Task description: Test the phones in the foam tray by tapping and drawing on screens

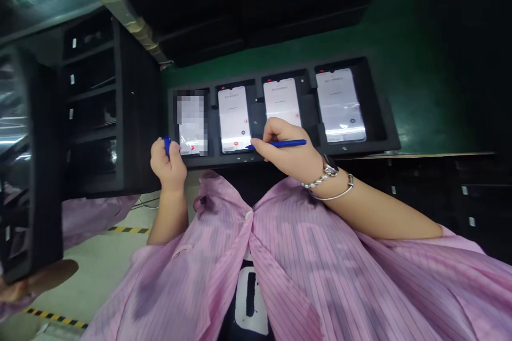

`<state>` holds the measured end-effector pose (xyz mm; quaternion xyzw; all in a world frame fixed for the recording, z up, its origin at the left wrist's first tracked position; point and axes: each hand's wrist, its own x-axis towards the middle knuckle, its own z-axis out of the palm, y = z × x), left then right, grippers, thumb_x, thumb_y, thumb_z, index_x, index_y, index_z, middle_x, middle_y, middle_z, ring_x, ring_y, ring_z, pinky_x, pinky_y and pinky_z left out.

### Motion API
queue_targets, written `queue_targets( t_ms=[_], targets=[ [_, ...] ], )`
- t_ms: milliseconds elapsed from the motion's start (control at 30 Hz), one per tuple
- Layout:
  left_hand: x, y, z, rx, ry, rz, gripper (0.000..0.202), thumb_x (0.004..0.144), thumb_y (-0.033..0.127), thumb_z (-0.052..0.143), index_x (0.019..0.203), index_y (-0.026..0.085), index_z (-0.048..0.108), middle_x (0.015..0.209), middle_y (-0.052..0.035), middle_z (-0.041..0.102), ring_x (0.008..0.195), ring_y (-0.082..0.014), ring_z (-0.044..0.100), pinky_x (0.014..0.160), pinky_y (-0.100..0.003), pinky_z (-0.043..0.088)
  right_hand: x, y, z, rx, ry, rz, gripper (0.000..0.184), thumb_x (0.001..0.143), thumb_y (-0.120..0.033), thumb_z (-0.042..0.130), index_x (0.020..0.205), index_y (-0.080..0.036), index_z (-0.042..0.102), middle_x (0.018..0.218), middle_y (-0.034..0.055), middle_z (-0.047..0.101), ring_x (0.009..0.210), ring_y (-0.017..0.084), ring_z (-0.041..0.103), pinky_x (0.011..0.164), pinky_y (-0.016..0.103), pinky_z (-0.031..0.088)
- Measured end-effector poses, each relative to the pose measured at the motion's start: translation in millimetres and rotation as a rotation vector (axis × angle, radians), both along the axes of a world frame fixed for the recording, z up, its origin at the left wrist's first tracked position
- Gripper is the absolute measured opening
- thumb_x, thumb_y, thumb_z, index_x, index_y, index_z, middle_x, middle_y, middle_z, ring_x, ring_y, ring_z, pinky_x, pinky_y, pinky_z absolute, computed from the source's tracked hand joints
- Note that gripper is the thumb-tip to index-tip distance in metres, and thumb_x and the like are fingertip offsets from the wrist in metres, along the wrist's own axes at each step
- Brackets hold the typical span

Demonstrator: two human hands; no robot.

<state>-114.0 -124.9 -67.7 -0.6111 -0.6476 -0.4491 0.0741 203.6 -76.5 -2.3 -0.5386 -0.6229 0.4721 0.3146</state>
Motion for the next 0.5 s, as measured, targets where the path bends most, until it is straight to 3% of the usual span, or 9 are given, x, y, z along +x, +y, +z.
queue_targets(
  t_ms=[167, 300, 500],
  targets=[
    [0, -9, -3.7, -0.042, -0.065, -0.022, 0.036, 0.106, 0.051, 0.048, 0.096, 0.021, 0.063, 0.085, -0.0048, 0.065, 0.082, -0.0205, 0.065, 0.087, -0.04, 0.055, -27, 0, -8.2, 0.051, -0.081, 0.039, 0.03, 0.082, -0.037, 0.071, 0.068, -0.025, 0.047, 0.057, -0.0039, 0.056, 0.055, 0.018, 0.057, 0.057, 0.031, 0.041],
    [1, -14, -8.6, -0.062, -0.157, -0.033, 0.032, 0.107, 0.049, 0.049, 0.098, 0.021, 0.062, 0.088, -0.0048, 0.065, 0.084, -0.0208, 0.065, 0.085, -0.039, 0.054, -31, 1, -6.1, 0.041, -0.137, 0.032, 0.031, 0.085, -0.03, 0.069, 0.067, -0.024, 0.045, 0.057, -0.0035, 0.053, 0.054, 0.018, 0.056, 0.056, 0.031, 0.039],
    [2, -14, -7.8, -0.075, -0.144, -0.053, 0.032, 0.108, 0.05, 0.048, 0.102, 0.021, 0.061, 0.09, -0.0057, 0.065, 0.086, -0.0209, 0.064, 0.081, -0.038, 0.052, -31, 2, -3.4, 0.103, -0.268, 0.053, 0.034, 0.081, -0.016, 0.072, 0.064, -0.023, 0.043, 0.056, -0.0044, 0.05, 0.054, 0.016, 0.051, 0.057, 0.03, 0.037]
  ],
)
